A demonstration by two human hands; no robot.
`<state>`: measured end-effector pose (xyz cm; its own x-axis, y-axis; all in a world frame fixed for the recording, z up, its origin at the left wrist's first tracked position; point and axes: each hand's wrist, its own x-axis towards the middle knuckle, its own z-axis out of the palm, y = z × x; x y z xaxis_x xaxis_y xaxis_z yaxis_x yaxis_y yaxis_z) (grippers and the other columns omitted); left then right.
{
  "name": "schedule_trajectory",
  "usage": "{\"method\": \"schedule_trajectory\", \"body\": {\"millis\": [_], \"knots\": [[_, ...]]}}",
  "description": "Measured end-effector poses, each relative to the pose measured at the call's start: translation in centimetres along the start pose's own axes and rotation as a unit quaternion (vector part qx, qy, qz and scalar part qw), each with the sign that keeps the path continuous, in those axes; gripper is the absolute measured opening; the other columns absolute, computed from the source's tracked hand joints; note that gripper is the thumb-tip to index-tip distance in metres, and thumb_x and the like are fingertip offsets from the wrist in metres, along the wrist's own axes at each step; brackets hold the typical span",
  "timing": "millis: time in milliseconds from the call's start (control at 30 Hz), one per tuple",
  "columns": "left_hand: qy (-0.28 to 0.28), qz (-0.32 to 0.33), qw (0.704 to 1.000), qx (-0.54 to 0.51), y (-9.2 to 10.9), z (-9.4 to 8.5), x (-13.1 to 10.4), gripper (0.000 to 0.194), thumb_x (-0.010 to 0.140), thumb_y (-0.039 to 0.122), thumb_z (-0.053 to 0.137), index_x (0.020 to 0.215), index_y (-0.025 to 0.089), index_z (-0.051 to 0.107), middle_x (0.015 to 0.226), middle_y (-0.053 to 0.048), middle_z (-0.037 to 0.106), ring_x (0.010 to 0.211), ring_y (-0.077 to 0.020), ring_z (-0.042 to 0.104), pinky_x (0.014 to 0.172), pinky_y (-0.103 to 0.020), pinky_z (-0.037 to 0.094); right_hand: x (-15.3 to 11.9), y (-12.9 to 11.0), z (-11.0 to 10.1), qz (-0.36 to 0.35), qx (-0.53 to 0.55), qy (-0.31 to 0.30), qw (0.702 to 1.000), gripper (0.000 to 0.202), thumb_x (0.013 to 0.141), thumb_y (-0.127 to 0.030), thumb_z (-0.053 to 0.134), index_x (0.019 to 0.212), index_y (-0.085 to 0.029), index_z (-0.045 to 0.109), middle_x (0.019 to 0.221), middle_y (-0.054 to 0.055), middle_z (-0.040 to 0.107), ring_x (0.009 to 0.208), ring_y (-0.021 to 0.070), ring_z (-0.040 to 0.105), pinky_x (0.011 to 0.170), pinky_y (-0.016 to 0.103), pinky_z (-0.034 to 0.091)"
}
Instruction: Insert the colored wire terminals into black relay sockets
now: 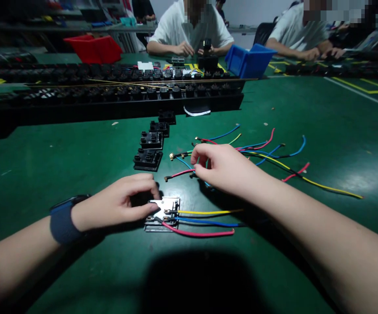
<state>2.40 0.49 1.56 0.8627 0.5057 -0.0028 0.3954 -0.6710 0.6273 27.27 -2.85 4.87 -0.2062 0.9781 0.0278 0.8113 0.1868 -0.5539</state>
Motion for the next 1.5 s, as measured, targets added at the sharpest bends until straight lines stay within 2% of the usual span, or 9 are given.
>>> {"method": "schedule_trajectory", "body": {"millis": [233,333,500,767,967,1067,1167,1333,1500], "knots": [[0.025,0.024,0.999,-0.038,-0.6,0.2,0.0,0.023,0.083,0.038,0.062,0.08,0.015,0.062,0.08,-0.002,0.06,0.075,-0.0127,0.054,0.068,-0.023,0.041,0.4,1.2,2.0,-0.117,-0.19,0.022,0.974,0.018,0.087,-0.027,0.051,0.091,-0.017,0.065,0.092,0.008,0.065,0.092,0.0237,0.058,0.08,0.035,0.045],[0.017,0.018,0.999,-0.048,-0.7,0.2,0.0,0.027,0.082,0.041,0.064,0.079,0.015,0.062,0.077,-0.002,0.059,0.072,-0.0123,0.053,0.066,-0.023,0.04,0.5,1.5,2.9,-0.127,-0.17,0.014,0.977,0.023,0.088,-0.032,0.049,0.093,-0.016,0.065,0.088,0.007,0.065,0.086,0.022,0.057,0.079,0.035,0.045],[0.005,0.025,0.998,-0.063,-0.7,-0.1,0.0,0.028,0.082,0.043,0.064,0.081,0.015,0.065,0.077,-0.002,0.059,0.072,-0.0126,0.053,0.066,-0.024,0.04,0.6,1.8,3.7,-0.14,-0.155,0.016,0.978,0.021,0.087,-0.027,0.048,0.093,-0.015,0.065,0.09,0.009,0.064,0.087,0.0224,0.056,0.08,0.035,0.043],[0.005,0.013,0.998,-0.054,-0.5,-0.1,0.2,0.027,0.085,0.041,0.06,0.087,0.015,0.064,0.082,-0.003,0.064,0.076,-0.0141,0.056,0.07,-0.026,0.042,1.0,2.3,3.6,-0.147,-0.12,0.008,0.982,0.01,0.08,-0.022,0.052,0.082,-0.016,0.06,0.083,0.008,0.061,0.083,0.0215,0.052,0.075,0.034,0.041],[-0.013,0.056,0.996,-0.074,-0.4,-0.3,0.1,0.022,0.082,0.036,0.065,0.089,0.016,0.064,0.086,-0.003,0.065,0.081,-0.0137,0.059,0.076,-0.025,0.043,0.9,2.3,3.8,-0.138,-0.085,0.003,0.987,0.004,0.076,-0.021,0.057,0.078,-0.018,0.056,0.08,0.006,0.059,0.079,0.0203,0.05,0.074,0.033,0.04],[-0.017,0.071,0.994,-0.086,-0.4,-0.3,0.0,0.023,0.081,0.034,0.067,0.094,0.015,0.063,0.089,-0.003,0.066,0.084,-0.0136,0.059,0.079,-0.026,0.043,0.7,1.8,3.8,-0.154,-0.099,0.007,0.983,0.002,0.078,-0.019,0.054,0.077,-0.018,0.055,0.081,0.007,0.058,0.081,0.0213,0.05,0.076,0.034,0.04],[-0.012,0.048,0.994,-0.093,-0.4,-0.3,0.0,0.021,0.084,0.034,0.063,0.09,0.014,0.062,0.086,-0.003,0.065,0.079,-0.0131,0.058,0.075,-0.025,0.044,0.3,1.1,3.4,-0.171,-0.137,0.02,0.976,0.003,0.078,-0.018,0.053,0.075,-0.019,0.053,0.081,0.007,0.058,0.081,0.0215,0.05,0.077,0.034,0.04],[0.045,-0.023,0.994,-0.101,-0.5,-0.1,0.1,0.019,0.088,0.033,0.055,0.085,0.015,0.059,0.078,0.0,0.059,0.069,-0.0106,0.053,0.064,-0.023,0.042,-0.5,-0.2,2.4,-0.149,-0.118,0.005,0.982,0.005,0.08,-0.019,0.053,0.076,-0.02,0.05,0.07,0.001,0.056,0.065,0.0154,0.049,0.058,0.027,0.036],[0.051,-0.014,0.991,-0.119,-0.5,-0.1,0.1,0.017,0.085,0.032,0.059,0.089,0.015,0.057,0.081,0.0,0.058,0.07,-0.0101,0.052,0.063,-0.022,0.043,-1.2,-1.0,2.3,-0.131,-0.087,-0.011,0.987,0.006,0.08,-0.021,0.055,0.077,-0.021,0.05,0.063,-0.003,0.054,0.054,0.0114,0.047,0.051,0.023,0.032]]}}
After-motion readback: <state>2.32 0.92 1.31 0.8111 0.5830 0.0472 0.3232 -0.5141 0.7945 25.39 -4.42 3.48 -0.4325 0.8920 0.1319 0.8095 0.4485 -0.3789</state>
